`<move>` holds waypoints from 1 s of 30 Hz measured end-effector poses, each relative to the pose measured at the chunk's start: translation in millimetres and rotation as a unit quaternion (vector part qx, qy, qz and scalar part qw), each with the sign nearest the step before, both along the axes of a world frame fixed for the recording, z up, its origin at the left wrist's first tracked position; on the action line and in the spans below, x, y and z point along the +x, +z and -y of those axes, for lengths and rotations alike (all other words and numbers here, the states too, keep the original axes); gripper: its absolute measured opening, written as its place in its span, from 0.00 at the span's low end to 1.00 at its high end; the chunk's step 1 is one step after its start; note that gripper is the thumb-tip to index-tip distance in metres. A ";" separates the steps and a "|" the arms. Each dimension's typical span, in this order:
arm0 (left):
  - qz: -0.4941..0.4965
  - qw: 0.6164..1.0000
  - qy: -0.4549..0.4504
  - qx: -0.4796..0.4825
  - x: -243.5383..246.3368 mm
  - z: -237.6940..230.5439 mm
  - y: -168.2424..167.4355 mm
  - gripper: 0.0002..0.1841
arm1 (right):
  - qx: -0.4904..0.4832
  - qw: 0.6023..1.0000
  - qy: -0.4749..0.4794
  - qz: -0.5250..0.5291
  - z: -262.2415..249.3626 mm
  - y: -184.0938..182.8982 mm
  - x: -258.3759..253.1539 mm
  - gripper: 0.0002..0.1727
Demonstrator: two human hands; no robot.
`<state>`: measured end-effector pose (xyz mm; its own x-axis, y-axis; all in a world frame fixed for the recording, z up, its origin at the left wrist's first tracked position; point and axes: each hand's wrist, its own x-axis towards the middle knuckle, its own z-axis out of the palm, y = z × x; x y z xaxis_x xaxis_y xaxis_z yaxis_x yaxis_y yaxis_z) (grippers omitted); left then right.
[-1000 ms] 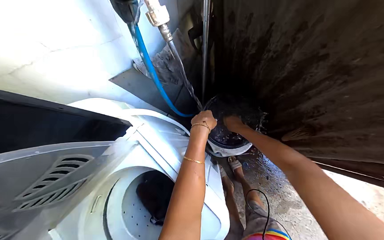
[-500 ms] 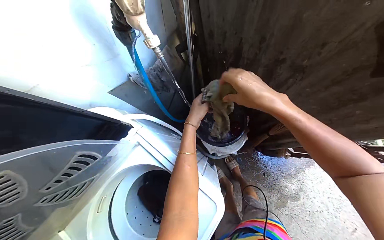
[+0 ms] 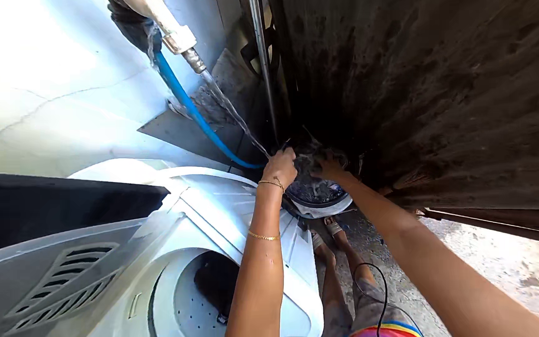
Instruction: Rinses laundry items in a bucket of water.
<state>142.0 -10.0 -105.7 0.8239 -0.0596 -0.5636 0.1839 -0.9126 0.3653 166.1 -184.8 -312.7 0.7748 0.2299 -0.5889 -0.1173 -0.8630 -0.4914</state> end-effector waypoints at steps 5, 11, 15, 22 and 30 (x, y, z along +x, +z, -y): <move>-0.142 0.989 -0.006 0.033 -1.9 4.7 17.8 0.22 | -0.017 0.994 -0.015 -0.104 -38.0 -20.2 -5.4 0.36; -0.141 0.989 0.021 0.045 0.7 1.2 14.9 0.26 | 0.039 0.972 -0.043 -0.226 -38.8 -27.2 9.7 0.28; -0.150 0.988 0.018 0.042 -1.8 1.3 20.1 0.26 | 0.096 0.983 -0.112 -0.112 -34.9 -1.7 13.7 0.28; -0.071 0.995 0.060 0.023 -2.7 -7.3 -6.6 0.38 | 0.397 0.913 -0.098 -0.007 -13.1 199.8 25.2 0.19; 0.088 0.979 0.080 -0.164 -15.1 -10.3 8.3 0.22 | 0.611 0.782 -0.069 0.102 5.0 392.8 -1.8 0.14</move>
